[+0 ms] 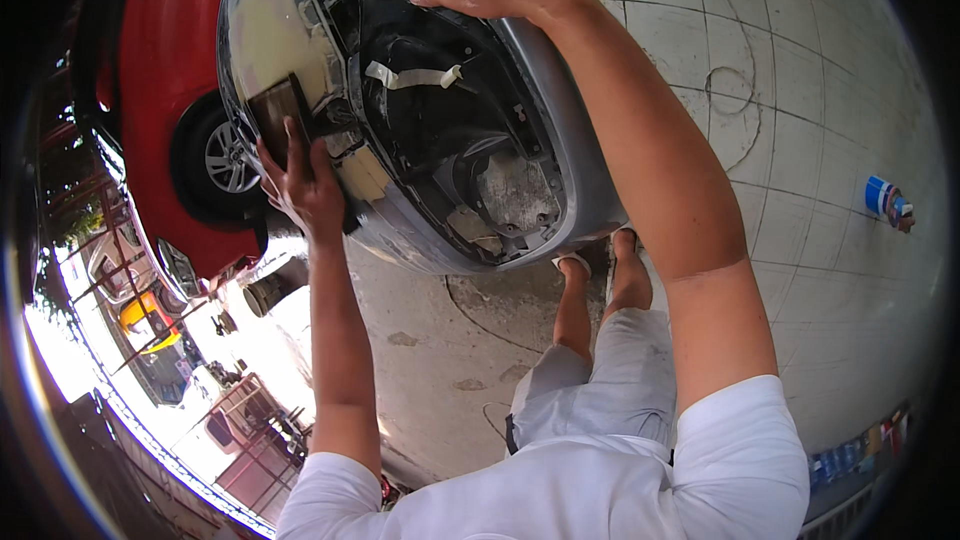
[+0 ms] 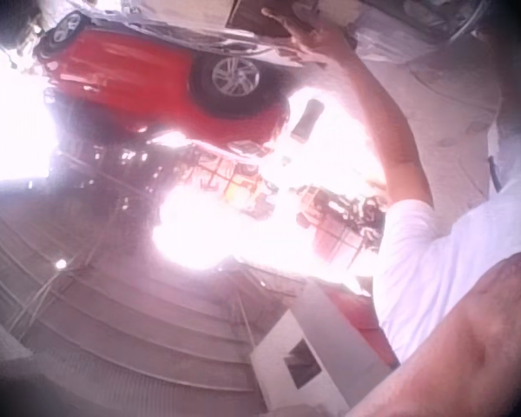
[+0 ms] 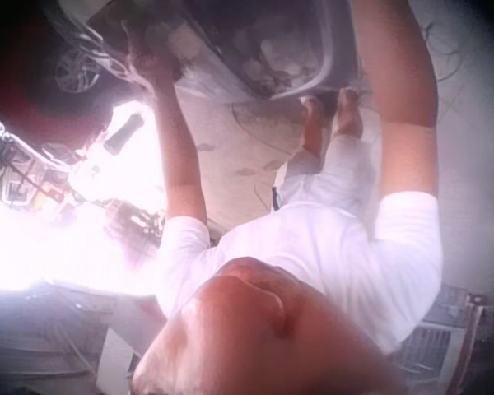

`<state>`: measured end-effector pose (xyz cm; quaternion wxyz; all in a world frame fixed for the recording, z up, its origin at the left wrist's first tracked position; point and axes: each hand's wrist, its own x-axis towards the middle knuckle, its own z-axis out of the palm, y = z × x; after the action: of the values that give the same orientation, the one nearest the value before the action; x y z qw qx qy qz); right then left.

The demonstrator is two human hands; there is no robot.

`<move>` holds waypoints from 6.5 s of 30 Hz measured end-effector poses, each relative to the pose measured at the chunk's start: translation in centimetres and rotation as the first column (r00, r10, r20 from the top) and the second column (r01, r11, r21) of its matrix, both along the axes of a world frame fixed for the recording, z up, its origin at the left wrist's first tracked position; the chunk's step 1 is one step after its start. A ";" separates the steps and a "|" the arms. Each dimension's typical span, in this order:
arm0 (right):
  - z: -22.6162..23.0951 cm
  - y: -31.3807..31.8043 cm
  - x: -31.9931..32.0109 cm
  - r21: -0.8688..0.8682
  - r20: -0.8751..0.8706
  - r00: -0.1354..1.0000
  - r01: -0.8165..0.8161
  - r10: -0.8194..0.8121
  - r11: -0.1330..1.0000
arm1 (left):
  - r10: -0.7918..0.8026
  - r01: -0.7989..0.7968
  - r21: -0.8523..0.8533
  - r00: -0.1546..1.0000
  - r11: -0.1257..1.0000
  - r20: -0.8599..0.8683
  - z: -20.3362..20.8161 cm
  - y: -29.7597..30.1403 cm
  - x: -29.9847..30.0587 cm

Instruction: The person sands a detached car bumper with a sanding block, repeatedly dipping the block into a bucket of water. The person works on multiple areas of the bumper surface, smoothing the filler or primer in preparation for painting.

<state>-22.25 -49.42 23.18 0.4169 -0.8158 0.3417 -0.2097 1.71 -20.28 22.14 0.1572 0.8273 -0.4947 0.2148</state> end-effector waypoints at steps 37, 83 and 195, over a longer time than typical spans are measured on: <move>-6.2 5.7 -3.7 0.424 0.398 0.866 0.121 -0.304 0.898 | 0.054 -0.050 0.046 0.993 0.998 -0.107 2.4 -5.5 6.8; -1.4 8.7 13.7 -0.556 -0.351 0.862 0.123 -0.366 0.822 | 0.060 -0.059 0.009 0.989 0.998 -0.138 3.0 -4.6 7.2; -0.3 8.9 13.0 -0.506 -0.389 0.858 0.106 -0.336 0.856 | 0.084 -0.083 0.020 0.994 0.996 -0.063 0.3 -1.2 7.6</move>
<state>-9.21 -40.51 22.88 0.0864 -0.8712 0.4647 -0.1326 9.33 -21.53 22.42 0.1566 0.8551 -0.4562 0.1903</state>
